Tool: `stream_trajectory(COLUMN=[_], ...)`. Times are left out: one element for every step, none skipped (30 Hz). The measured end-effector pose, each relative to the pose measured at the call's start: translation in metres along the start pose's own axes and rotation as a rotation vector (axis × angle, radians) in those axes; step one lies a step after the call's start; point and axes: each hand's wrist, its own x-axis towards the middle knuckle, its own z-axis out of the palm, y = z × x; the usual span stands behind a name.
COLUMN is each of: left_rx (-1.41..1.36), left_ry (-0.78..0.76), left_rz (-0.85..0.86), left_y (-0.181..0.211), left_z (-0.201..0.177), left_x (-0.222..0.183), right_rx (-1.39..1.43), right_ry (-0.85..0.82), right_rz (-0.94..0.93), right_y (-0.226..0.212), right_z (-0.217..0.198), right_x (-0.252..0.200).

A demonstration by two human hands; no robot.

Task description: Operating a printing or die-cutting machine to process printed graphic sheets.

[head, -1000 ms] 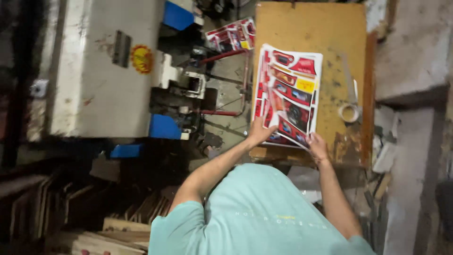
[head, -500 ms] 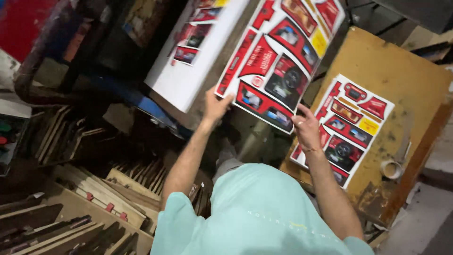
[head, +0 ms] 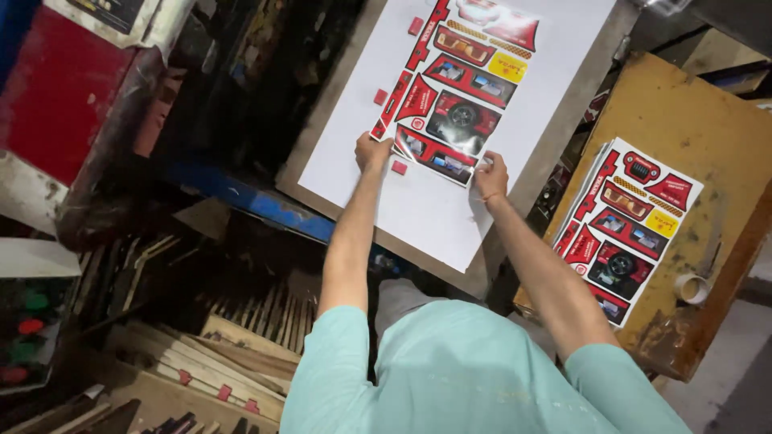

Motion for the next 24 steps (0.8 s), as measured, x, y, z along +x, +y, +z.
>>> stream_trajectory(left_rx=[0.001,0.02,0.039,0.049,-0.149,-0.342,-0.327,-0.434,-0.542,-0.525,-0.614,-0.709,-0.697,-0.635,-0.574,-0.568,-0.613,-0.662,-0.659,-0.645,-0.632,-0.626,-0.517,-0.404], left_ry=[-0.002,0.004,0.011,0.001,-0.025,-0.061,-0.08,0.011,0.1,0.058,-0.013,-0.084,-0.124,-0.198,-0.27,-0.29,-0.33,-0.35,-0.349,-0.303,-0.257,-0.252,-0.39,-0.534], left_rz=[0.001,0.0,-0.002,0.007,-0.047,-0.1,-0.09,-0.035,0.02,0.023,0.037,0.052,0.056,0.178,0.302,0.304,0.382,0.461,0.463,0.432,0.4,0.409,0.342,0.273], left_y=[-0.004,-0.007,-0.009,-0.035,-0.059,-0.082,-0.102,-0.122,-0.141,-0.137,-0.109,-0.058,-0.046,-0.022,0.01,0.029,0.047,0.062,0.065,0.07,0.075,0.069,0.062,0.057], left_z=[-0.001,-0.002,-0.002,0.0,0.003,0.009,0.0,-0.003,-0.004,-0.04,-0.062,-0.078,-0.103,-0.121,-0.135,-0.138,-0.143,-0.152,-0.136,-0.121,-0.106,-0.078,-0.05,-0.019], left_x=[0.004,0.008,0.011,0.03,0.049,0.068,0.089,0.106,0.123,0.075,0.043,0.024,-0.017,-0.054,-0.09,-0.124,-0.158,-0.194,-0.212,-0.229,-0.248,-0.257,-0.266,-0.276], right_rx=[0.0,0.045,0.091,0.098,0.192,0.287,0.296,0.245,0.189,0.186,0.088,-0.014,-0.02,-0.312,-0.597,-0.597,-0.697,-0.791,-0.787,-0.84,-0.892,-0.883,-0.843,-0.804], right_ry=[0.002,-0.14,-0.283,-0.271,-0.366,-0.452,-0.43,-0.25,-0.071,-0.037,0.053,0.142,0.176,0.163,0.141,0.152,0.006,-0.152,-0.153,-0.14,-0.127,-0.127,-0.153,-0.174], right_rz=[0.001,-0.009,-0.022,-0.012,-0.066,-0.118,-0.106,-0.155,-0.201,-0.172,-0.218,-0.269,-0.244,-0.116,0.025,0.043,0.217,0.374,0.373,0.334,0.295,0.289,0.287,0.292], right_y=[0.007,0.014,0.022,0.002,-0.018,-0.035,-0.057,-0.075,-0.093,-0.079,-0.065,-0.055,0.02,0.086,0.142,0.141,0.139,0.136,0.133,0.128,0.124,0.144,0.164,0.185], right_z=[-0.002,-0.004,-0.008,-0.021,-0.035,-0.051,-0.071,-0.095,-0.12,-0.141,-0.162,-0.18,-0.194,-0.2,-0.194,-0.203,-0.21,-0.214,-0.21,-0.206,-0.202,-0.195,-0.189,-0.186], right_x=[0.008,0.014,0.021,0.014,0.008,0.001,-0.014,-0.031,-0.048,-0.06,-0.072,-0.081,-0.099,-0.107,-0.104,-0.124,-0.144,-0.156,-0.164,-0.168,-0.174,-0.172,-0.171,-0.172])
